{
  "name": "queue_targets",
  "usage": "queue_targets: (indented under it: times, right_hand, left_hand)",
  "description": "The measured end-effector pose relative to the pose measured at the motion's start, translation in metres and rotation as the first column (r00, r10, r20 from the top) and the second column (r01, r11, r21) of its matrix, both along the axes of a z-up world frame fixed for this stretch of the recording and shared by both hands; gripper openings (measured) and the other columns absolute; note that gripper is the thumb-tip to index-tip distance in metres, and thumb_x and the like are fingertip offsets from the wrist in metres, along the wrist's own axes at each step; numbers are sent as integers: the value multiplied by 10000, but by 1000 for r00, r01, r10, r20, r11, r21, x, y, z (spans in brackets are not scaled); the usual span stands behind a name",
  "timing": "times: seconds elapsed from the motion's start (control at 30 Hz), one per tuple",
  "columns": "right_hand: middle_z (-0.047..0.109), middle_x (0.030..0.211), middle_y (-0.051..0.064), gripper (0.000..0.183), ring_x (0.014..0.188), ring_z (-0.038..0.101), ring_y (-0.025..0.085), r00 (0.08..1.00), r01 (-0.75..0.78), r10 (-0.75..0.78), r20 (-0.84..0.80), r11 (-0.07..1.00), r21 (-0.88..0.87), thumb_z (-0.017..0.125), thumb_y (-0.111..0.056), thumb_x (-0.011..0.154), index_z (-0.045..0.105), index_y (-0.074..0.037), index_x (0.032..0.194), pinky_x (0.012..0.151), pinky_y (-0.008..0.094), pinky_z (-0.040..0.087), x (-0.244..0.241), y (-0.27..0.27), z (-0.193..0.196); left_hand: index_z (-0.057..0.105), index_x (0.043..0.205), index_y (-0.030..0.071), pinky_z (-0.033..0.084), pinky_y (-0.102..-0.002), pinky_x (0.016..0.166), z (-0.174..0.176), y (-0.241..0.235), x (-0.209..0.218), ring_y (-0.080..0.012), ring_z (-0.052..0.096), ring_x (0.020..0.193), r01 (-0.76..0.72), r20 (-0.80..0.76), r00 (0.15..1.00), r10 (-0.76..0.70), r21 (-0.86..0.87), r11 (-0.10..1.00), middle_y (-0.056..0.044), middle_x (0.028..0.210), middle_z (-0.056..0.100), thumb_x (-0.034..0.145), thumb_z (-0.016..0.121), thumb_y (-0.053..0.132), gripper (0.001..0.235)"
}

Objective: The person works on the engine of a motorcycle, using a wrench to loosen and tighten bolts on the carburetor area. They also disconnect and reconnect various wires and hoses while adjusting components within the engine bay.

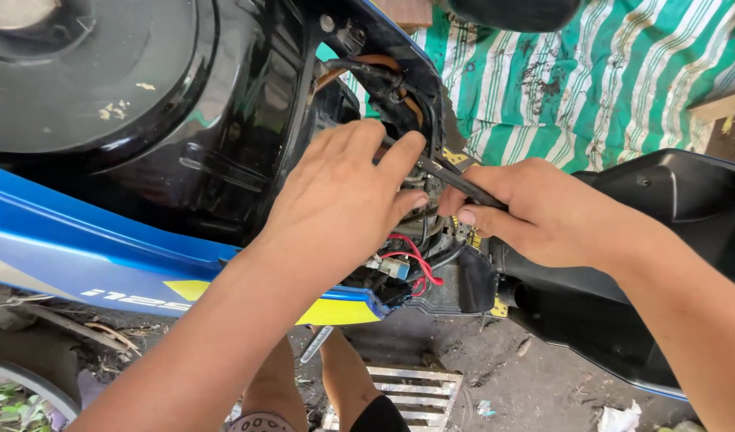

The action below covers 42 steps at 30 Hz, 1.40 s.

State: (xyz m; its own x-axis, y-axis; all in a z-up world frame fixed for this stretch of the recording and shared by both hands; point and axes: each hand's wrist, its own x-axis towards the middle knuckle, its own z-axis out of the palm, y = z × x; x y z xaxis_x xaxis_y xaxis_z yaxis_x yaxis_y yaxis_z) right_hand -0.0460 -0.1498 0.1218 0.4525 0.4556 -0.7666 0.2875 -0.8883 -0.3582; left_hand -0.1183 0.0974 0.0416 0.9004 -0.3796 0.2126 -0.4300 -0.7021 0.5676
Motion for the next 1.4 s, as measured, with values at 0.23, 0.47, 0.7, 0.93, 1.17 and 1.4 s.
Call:
queue_targets:
  times: [0.23, 0.47, 0.7, 0.93, 1.17, 1.4]
  right_hand:
    - [786, 755, 9, 287, 607, 697, 266, 994, -109, 109, 2, 994, 26, 522, -351, 1106, 699, -335, 1330, 675, 417, 545, 11, 5, -3]
    - [674, 644, 12, 279, 571, 621, 239, 989, -149, 149, 6, 987, 56, 538, -366, 1095, 728, -333, 1297, 636, 407, 523, 20, 1, -14]
    - [596, 579, 29, 294, 502, 551, 243, 985, -171, 172, -19, 984, 46, 540, -399, 1099, 733, -358, 1316, 581, 402, 486, 29, -8, -22]
    - [763, 865, 8, 290, 814, 739, 306, 932, -336, 352, 85, 929, -157, 569, -505, 1113, 666, -284, 1274, 688, 512, 587, 20, 24, -14]
    - [725, 1000, -1, 331, 923, 775, 352, 804, -356, 446, 393, 891, -282, 585, -550, 1140, 623, -227, 1200, 540, 579, 645, -17, 51, -16]
    - [722, 954, 47, 256, 801, 771, 409, 803, -326, 399, 444, 916, -233, 615, -408, 1065, 572, -157, 1092, 608, 585, 625, -8, 48, -26]
  left_hand:
    - [655, 1367, 90, 530, -553, 765, 3, 5, -6, -397, 647, 888, -94, 0, 996, 94, 24, 995, -129, 1044, 577, 1102, 755, 345, 381]
    - [637, 1393, 90, 524, -562, 758, 0, 2, -9, -418, 647, 911, -133, -40, 990, 134, 45, 990, -140, 1080, 573, 1071, 775, 383, 456]
    - [617, 1375, 74, 527, -549, 754, 4, -2, -8, -403, 636, 897, -124, -62, 990, 126, 35, 992, -144, 1063, 573, 1088, 749, 368, 432]
    - [702, 1137, 92, 522, -513, 922, 16, 10, -20, -382, 662, 1077, -165, 73, 985, 154, 187, 968, -106, 1023, 643, 1055, 801, 478, 407]
    - [758, 904, 146, 549, -486, 963, 10, 12, -25, -335, 677, 1009, -86, -23, 994, 104, 403, 911, -62, 913, 680, 1001, 807, 586, 453]
    - [635, 1003, 161, 587, -564, 642, 4, -16, 0, -383, 754, 787, -56, -170, 980, 103, 262, 964, -72, 878, 728, 948, 818, 505, 393]
